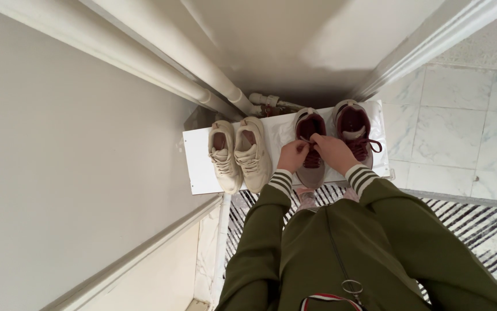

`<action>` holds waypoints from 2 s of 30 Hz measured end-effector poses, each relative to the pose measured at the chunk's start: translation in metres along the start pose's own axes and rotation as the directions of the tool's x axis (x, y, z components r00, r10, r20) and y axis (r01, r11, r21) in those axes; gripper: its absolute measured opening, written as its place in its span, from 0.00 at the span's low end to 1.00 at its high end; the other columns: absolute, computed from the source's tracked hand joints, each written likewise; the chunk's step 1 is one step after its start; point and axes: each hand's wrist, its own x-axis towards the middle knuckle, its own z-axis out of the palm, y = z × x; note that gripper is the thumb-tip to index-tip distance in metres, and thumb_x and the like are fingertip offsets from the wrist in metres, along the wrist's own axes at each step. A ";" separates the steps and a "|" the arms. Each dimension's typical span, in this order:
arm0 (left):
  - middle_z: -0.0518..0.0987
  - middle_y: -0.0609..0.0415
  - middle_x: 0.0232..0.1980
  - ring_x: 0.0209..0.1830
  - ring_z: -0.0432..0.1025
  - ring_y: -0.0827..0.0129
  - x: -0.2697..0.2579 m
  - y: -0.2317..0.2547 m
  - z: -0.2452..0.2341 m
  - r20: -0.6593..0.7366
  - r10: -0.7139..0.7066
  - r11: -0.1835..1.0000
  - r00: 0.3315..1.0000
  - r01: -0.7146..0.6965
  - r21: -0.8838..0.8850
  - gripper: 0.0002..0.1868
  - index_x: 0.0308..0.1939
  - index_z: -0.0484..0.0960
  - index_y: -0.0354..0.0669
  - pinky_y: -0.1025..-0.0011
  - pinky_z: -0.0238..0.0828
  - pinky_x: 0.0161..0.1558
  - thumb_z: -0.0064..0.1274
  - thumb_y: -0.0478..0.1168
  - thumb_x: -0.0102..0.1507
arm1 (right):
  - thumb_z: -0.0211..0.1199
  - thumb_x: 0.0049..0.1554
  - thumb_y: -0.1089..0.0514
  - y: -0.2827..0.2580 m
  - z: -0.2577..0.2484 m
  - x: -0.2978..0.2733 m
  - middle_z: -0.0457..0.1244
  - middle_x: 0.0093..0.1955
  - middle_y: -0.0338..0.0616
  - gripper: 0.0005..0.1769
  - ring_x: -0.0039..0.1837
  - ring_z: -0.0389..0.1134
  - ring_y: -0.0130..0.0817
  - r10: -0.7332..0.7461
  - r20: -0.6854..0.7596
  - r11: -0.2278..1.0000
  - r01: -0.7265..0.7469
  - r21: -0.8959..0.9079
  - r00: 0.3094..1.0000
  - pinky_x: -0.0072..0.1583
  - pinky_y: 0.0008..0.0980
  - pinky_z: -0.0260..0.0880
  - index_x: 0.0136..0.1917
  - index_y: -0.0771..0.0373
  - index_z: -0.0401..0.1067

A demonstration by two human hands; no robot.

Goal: Untying and adjusting the laces on multiple pairs of shoes.

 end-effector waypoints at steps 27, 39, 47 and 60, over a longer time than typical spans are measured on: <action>0.79 0.35 0.53 0.57 0.73 0.49 0.004 -0.046 0.015 -0.001 -0.169 0.973 0.986 0.167 -0.160 0.19 0.52 0.76 0.36 0.53 0.72 0.58 0.41 0.49 0.74 | 0.59 0.63 0.61 0.037 0.030 0.010 0.69 0.38 0.58 0.05 0.39 0.71 0.47 0.326 0.112 0.868 -0.344 0.358 0.939 0.38 0.39 0.71 0.47 0.66 0.69; 0.80 0.36 0.58 0.61 0.74 0.46 -0.018 -0.012 -0.008 -0.081 -0.234 0.960 0.969 0.218 -0.174 0.21 0.59 0.79 0.35 0.52 0.73 0.61 0.41 0.48 0.75 | 0.55 0.68 0.53 0.031 -0.035 -0.019 0.66 0.63 0.64 0.17 0.65 0.67 0.64 0.292 0.150 0.792 -0.327 0.515 0.945 0.63 0.59 0.70 0.66 0.62 0.69; 0.80 0.40 0.54 0.53 0.76 0.54 -0.011 -0.041 0.011 -0.172 -0.267 0.903 0.948 0.184 -0.388 0.17 0.61 0.78 0.41 0.59 0.76 0.55 0.47 0.45 0.72 | 0.55 0.68 0.51 0.059 -0.045 -0.068 0.71 0.52 0.58 0.15 0.61 0.69 0.61 0.495 0.085 0.722 -0.464 0.513 0.865 0.63 0.56 0.68 0.62 0.58 0.75; 0.83 0.34 0.43 0.36 0.81 0.56 0.018 -0.102 0.075 -0.093 -0.433 0.563 0.897 0.188 -0.805 0.25 0.62 0.75 0.35 0.63 0.86 0.37 0.63 0.40 0.64 | 0.62 0.64 0.48 -0.001 0.009 -0.048 0.68 0.61 0.56 0.21 0.63 0.70 0.53 0.373 0.017 0.834 -0.343 0.432 0.928 0.63 0.48 0.71 0.66 0.60 0.70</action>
